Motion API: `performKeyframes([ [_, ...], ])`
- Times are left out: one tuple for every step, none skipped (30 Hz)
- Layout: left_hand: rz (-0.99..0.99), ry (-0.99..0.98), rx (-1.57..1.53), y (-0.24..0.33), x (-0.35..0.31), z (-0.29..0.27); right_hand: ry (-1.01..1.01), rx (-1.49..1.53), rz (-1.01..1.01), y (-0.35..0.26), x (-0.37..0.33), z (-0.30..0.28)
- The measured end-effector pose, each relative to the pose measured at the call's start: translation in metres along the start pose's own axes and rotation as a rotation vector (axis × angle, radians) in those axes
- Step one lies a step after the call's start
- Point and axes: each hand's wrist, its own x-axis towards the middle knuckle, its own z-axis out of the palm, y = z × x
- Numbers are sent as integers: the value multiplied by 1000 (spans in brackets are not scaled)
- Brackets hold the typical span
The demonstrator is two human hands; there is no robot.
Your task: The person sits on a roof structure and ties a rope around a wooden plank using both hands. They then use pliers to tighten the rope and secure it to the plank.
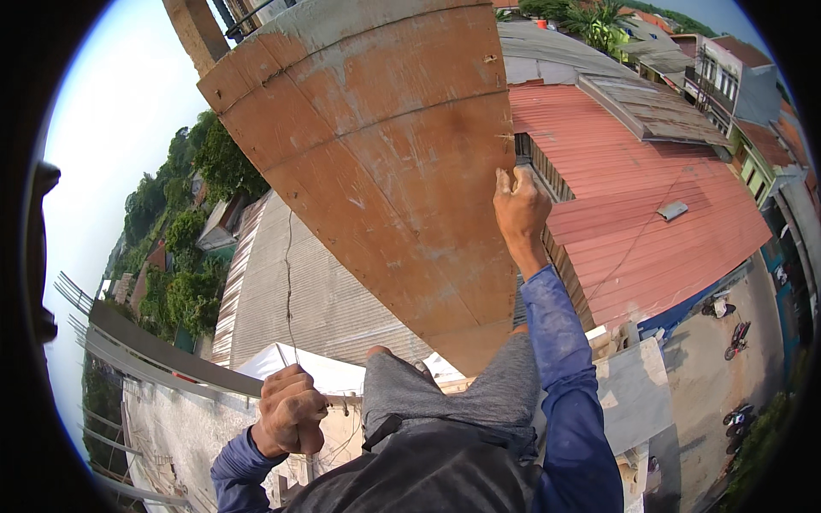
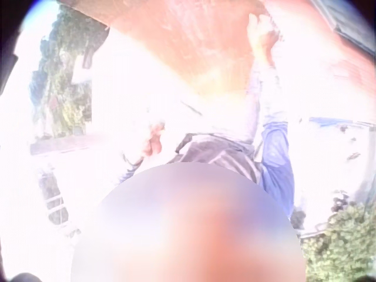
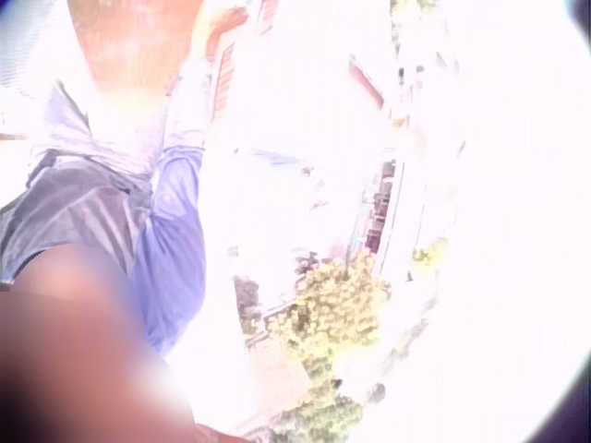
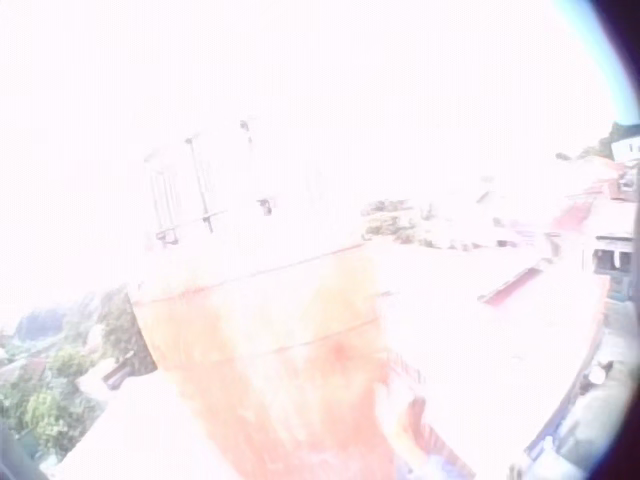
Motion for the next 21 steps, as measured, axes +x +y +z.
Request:
performKeyframes([
  [34, 31, -21, 0, 8, 2, 27, 2, -3, -2, 0, 3],
  [77, -11, -19, -5, 20, 9, 27, -10, 9, -2, -1, 3],
  [143, -36, -3, -14, 36, 23, 19, 3, 48, -2, -3, 4],
  [196, -48, 2, -24, 56, 38, 3, 22, 88, -1, -5, 5],
  [227, -113, 31, -40, 80, 49, -29, 69, 144, 1, -7, 3],
  [251, -158, 83, -58, 109, 63, -12, 139, 169, 1, -7, 4],
  [318, -133, 98, -77, 141, 78, -16, 195, 196, 2, -6, 2],
  [279, -167, 133, -95, 170, 95, 21, 270, 193, 2, -7, 1],
  [310, -115, 153, -112, 198, 111, -9, 303, 221, 2, -7, 0],
  [265, -89, 180, -127, 221, 127, -28, 351, 231, 3, -5, -2],
  [258, -81, 234, -139, 234, 140, -2, 363, 224, 2, -5, -3],
  [231, -73, 286, -151, 247, 150, -3, 374, 242, 2, -4, -3],
  [153, -91, 353, -161, 259, 161, 16, 391, 217, 2, -4, -4],
  [183, -50, 387, -169, 265, 171, 6, 407, 218, 1, -4, -5],
  [162, -43, 434, -174, 264, 179, -11, 421, 233, 1, -4, -6],
  [84, -90, 485, -178, 261, 186, 1, 429, 230, 1, -4, -7],
  [141, -46, 517, -181, 260, 192, 13, 434, 240, 2, -3, -9],
  [141, -59, 554, -183, 256, 197, 16, 452, 247, 3, -3, -10],
  [136, -73, 579, -185, 252, 201, -8, 490, 338, 3, -2, -12],
  [116, -61, 625, -185, 250, 205, -37, 543, 420, 4, 0, -15],
  [106, -55, 660, -186, 249, 208, -12, 604, 465, 3, 1, -16],
])
